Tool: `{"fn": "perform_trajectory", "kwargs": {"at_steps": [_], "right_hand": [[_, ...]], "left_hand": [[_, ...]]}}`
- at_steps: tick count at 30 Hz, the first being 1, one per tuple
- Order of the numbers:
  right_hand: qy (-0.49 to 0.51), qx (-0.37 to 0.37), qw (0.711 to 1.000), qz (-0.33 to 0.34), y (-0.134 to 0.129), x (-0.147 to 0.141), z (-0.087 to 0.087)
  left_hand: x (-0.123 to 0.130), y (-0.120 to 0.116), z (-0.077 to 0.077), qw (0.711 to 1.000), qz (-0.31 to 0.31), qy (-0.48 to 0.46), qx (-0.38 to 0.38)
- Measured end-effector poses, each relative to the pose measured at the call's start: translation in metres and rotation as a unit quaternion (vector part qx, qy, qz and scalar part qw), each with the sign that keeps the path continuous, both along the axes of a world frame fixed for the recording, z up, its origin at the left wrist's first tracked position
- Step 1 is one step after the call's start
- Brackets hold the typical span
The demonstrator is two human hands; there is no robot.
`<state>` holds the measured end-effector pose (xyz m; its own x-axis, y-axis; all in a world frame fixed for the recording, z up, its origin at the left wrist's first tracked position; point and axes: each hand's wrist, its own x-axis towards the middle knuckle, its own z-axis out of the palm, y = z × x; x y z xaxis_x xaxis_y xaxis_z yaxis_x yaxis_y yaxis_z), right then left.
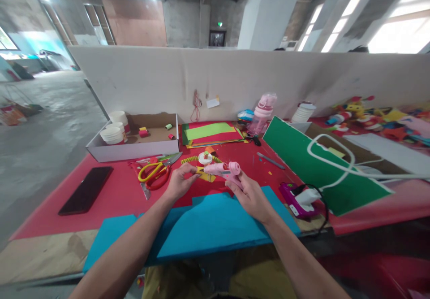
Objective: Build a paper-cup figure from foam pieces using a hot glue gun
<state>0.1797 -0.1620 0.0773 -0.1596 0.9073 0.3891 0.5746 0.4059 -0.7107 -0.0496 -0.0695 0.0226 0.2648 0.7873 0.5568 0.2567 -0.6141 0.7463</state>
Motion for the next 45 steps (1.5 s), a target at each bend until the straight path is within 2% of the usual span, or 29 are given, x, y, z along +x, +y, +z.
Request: {"fn": "perform_trajectory", "kwargs": {"at_steps": [18, 34, 40, 45], "right_hand": [[-0.008, 0.016, 1.0, 0.01, -0.0044, -0.0015, 0.001], [-0.044, 0.028, 0.998, -0.021, -0.0056, 0.001, -0.0025], [-0.054, 0.041, 0.997, -0.028, -0.006, 0.0018, -0.0037], [-0.051, 0.053, 0.997, -0.038, -0.0058, 0.0044, -0.0057]], "left_hand": [[-0.0018, 0.0007, 0.0009, 0.999, 0.018, -0.007, 0.048], [-0.0024, 0.0029, 0.0003, 0.996, 0.021, -0.002, 0.088], [-0.0029, 0.0028, -0.0009, 0.997, 0.024, 0.007, 0.071], [-0.0019, 0.0021, -0.0003, 0.999, 0.016, -0.039, 0.013]]}}
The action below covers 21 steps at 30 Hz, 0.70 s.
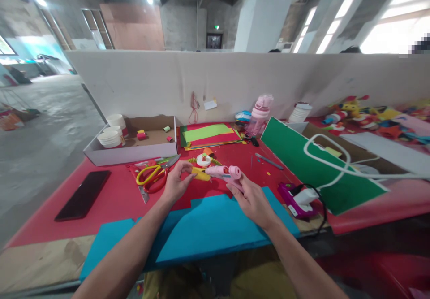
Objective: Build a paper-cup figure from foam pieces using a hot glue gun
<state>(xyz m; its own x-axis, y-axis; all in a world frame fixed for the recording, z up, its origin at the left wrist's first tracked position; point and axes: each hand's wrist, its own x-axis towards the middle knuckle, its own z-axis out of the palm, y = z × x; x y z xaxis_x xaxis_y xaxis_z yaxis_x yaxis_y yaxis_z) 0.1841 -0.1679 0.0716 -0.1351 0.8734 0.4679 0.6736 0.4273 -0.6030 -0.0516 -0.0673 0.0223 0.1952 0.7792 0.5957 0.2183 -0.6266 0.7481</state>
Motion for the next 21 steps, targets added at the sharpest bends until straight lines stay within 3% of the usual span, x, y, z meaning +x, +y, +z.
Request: {"fn": "perform_trajectory", "kwargs": {"at_steps": [4, 13, 21], "right_hand": [[0.028, 0.004, 1.0, -0.002, 0.001, 0.001, 0.0], [0.062, 0.006, 0.998, 0.01, 0.002, 0.006, 0.008], [0.036, 0.004, 0.999, 0.028, 0.002, 0.006, 0.017]], "left_hand": [[0.0, -0.002, 0.003, 1.0, 0.014, -0.01, 0.017], [-0.003, -0.01, 0.011, 0.978, 0.085, 0.047, 0.187], [0.001, -0.015, 0.019, 0.971, 0.053, 0.085, 0.218]]}}
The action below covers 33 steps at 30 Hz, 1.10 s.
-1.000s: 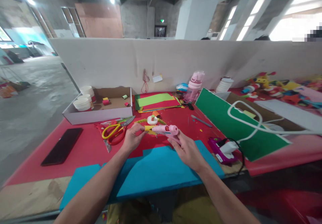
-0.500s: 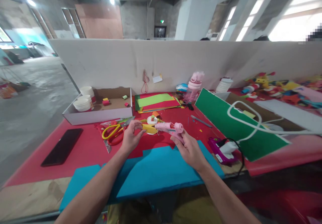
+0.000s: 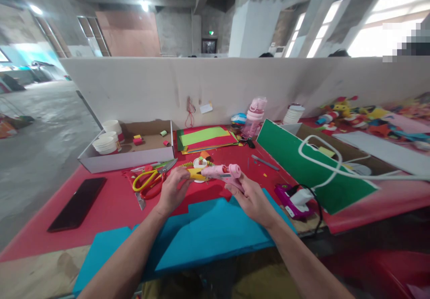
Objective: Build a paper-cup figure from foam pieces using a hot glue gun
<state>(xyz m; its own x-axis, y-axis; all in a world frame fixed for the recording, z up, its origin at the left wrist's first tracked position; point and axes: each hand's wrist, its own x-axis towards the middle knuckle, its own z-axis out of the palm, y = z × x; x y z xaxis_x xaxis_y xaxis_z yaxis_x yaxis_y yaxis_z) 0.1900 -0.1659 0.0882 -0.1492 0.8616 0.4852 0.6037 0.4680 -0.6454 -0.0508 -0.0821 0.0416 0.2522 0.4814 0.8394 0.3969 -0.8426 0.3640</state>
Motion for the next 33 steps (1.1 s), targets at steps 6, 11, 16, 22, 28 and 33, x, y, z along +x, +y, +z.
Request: {"fn": "perform_trajectory", "kwargs": {"at_steps": [6, 11, 16, 22, 28, 33], "right_hand": [[0.002, -0.002, 1.0, 0.003, 0.0003, -0.0011, -0.0015], [0.004, -0.01, 1.0, 0.009, 0.0008, -0.0024, -0.0026], [-0.006, -0.003, 1.0, -0.002, 0.0013, -0.0026, -0.0037], [-0.005, 0.002, 1.0, 0.0, 0.0007, -0.003, -0.0039], [-0.01, 0.003, 1.0, -0.009, 0.0012, -0.0014, -0.0056], [-0.018, -0.004, 1.0, -0.022, 0.0021, 0.0014, -0.0077]], "left_hand": [[-0.0004, -0.0008, 0.0005, 1.0, 0.012, 0.014, 0.005], [-0.0012, 0.0, -0.0005, 1.0, 0.005, 0.019, 0.015], [-0.0011, 0.0002, -0.0007, 1.0, 0.011, 0.021, 0.012], [-0.0002, -0.0005, 0.0008, 1.0, 0.013, 0.02, 0.01], [0.0003, -0.0008, 0.0013, 0.999, 0.014, 0.02, 0.024], [-0.0002, 0.0008, -0.0012, 0.999, 0.014, 0.02, 0.022]]}}
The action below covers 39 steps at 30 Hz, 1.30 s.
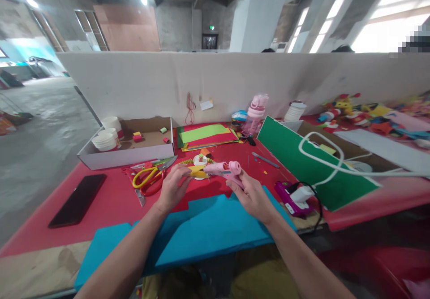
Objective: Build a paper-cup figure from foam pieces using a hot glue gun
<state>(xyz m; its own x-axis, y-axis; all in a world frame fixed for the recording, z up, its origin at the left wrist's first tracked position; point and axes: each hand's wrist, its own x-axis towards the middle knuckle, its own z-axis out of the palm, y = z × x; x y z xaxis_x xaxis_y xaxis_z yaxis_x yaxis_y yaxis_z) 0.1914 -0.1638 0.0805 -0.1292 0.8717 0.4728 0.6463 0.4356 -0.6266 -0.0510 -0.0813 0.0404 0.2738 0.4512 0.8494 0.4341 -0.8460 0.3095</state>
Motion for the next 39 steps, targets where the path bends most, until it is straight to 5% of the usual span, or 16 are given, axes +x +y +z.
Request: {"fn": "perform_trajectory", "kwargs": {"at_steps": [39], "right_hand": [[-0.002, -0.012, 1.0, -0.017, 0.0025, 0.0065, -0.0052]], "left_hand": [[-0.0002, 0.0015, -0.0009, 1.0, -0.007, 0.004, 0.005]]}}
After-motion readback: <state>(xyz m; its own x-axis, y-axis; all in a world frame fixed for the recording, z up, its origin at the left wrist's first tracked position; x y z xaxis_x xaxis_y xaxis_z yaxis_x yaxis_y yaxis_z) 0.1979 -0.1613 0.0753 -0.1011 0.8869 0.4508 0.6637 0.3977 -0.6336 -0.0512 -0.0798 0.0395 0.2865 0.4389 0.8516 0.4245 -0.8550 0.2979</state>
